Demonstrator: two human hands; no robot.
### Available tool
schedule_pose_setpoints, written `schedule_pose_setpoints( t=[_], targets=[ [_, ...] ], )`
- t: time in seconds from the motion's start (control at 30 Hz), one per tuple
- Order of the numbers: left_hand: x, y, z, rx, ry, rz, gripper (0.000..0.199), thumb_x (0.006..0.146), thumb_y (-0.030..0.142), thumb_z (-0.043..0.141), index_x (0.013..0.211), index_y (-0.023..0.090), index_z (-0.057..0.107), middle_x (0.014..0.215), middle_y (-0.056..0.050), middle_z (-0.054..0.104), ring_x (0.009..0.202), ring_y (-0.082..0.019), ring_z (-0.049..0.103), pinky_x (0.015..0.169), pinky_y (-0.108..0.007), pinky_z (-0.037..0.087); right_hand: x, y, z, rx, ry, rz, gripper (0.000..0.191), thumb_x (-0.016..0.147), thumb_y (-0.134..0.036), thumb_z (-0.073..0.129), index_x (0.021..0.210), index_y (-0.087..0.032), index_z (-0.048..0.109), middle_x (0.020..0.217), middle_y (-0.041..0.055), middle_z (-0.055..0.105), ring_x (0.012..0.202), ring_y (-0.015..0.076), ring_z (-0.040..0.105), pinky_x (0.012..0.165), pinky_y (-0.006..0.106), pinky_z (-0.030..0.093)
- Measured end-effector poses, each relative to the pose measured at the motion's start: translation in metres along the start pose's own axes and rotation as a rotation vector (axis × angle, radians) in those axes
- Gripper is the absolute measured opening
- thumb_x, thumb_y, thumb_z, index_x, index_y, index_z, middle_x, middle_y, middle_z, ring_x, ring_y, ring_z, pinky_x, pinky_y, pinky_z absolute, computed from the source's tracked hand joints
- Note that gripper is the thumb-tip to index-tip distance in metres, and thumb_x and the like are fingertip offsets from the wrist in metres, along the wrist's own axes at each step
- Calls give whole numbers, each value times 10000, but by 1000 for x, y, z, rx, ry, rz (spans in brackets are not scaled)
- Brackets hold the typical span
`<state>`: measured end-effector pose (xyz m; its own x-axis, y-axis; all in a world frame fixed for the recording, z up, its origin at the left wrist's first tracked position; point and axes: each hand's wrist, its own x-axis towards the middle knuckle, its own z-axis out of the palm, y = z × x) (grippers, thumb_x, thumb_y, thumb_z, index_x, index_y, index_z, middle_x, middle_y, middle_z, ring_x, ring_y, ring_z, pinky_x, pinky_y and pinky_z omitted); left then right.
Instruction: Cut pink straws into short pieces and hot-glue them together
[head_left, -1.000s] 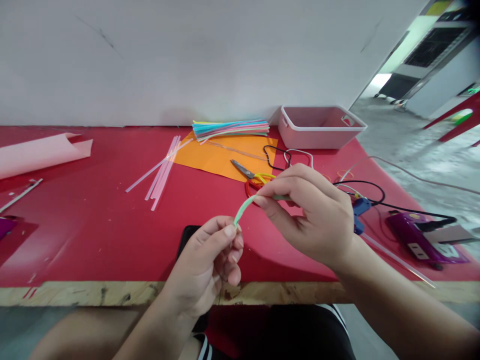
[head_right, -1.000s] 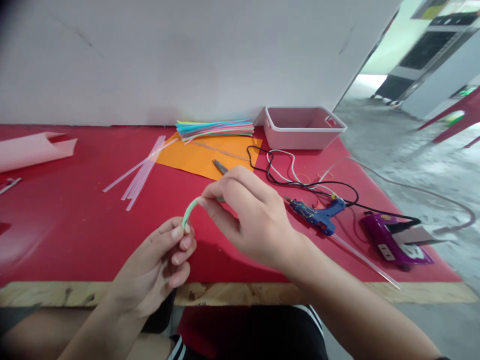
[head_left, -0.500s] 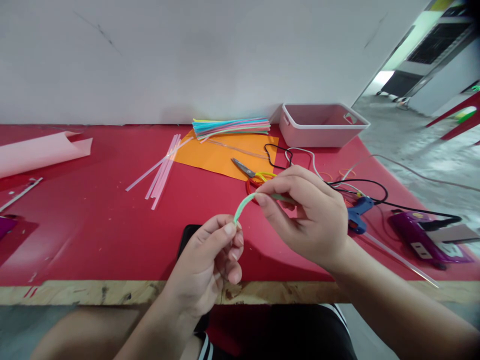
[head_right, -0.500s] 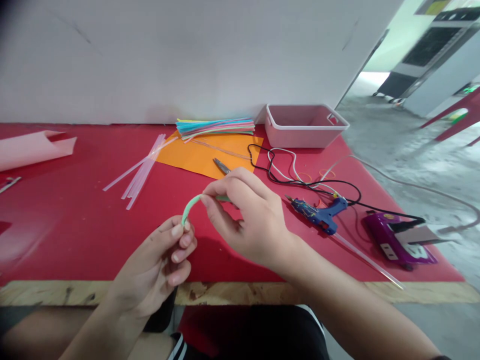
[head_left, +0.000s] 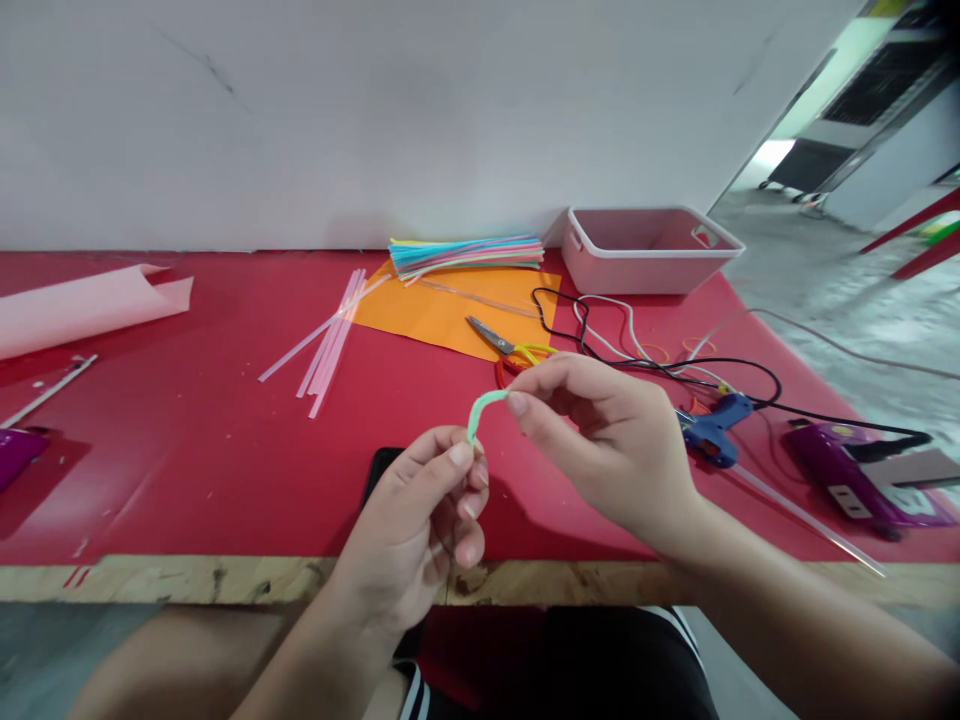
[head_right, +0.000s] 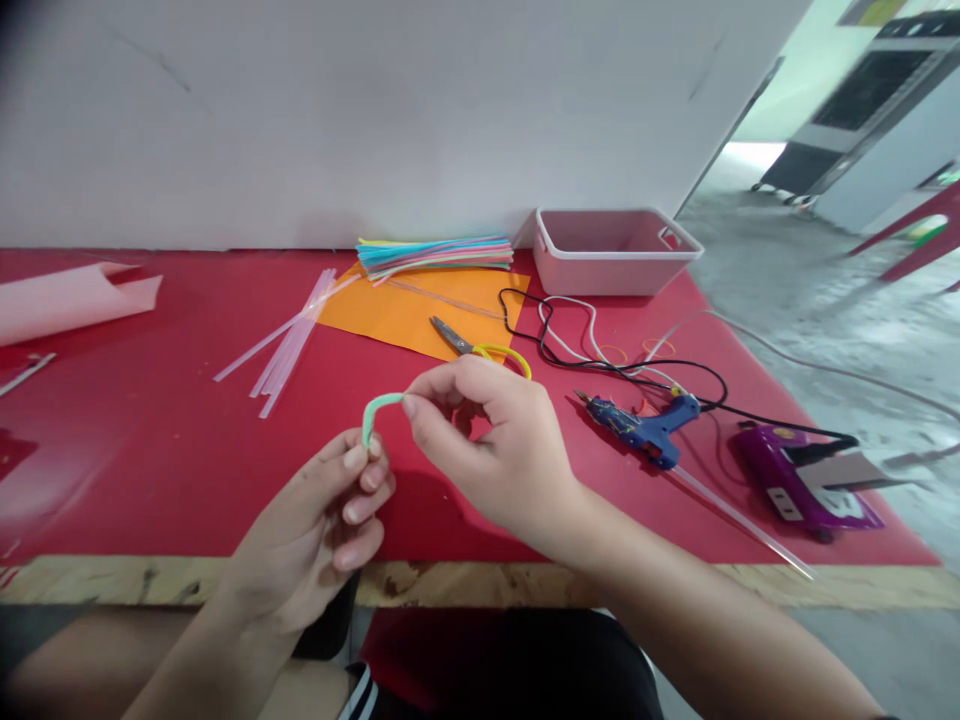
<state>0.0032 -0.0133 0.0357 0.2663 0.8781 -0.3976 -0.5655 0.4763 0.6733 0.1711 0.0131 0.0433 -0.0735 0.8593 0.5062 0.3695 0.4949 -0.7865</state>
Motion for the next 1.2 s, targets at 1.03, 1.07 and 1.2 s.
schedule_pose_setpoints(
  t=[1.03, 1.07, 1.2],
  targets=[
    [-2, 0, -6, -80, -83, -41, 263, 695, 241, 927, 691, 148, 681, 626, 46, 634, 437, -21, 456, 302, -64, 394, 5, -8, -10, -165, -101, -192, 55, 963, -158, 635, 951, -165, 687, 825, 4, 698, 666, 91, 584, 590, 226, 467],
    [-2, 0, -5, -78, -83, -46, 263, 696, 236, 926, 690, 147, 679, 626, 46, 633, 433, -19, 448, 301, -63, 392, 5, -9, -12, -195, -113, -221, 54, 959, -152, 644, 963, -164, 696, 839, 8, 703, 675, 92, 592, 607, 230, 474],
    [-3, 1, -5, -40, -93, -71, 280, 691, 250, 930, 693, 141, 672, 606, 48, 622, 412, -7, 402, 299, -58, 372, 10, -10, -22, -289, -155, -335, 55, 942, -127, 676, 953, -167, 712, 853, 13, 698, 737, 105, 620, 675, 236, 499]
  ],
)
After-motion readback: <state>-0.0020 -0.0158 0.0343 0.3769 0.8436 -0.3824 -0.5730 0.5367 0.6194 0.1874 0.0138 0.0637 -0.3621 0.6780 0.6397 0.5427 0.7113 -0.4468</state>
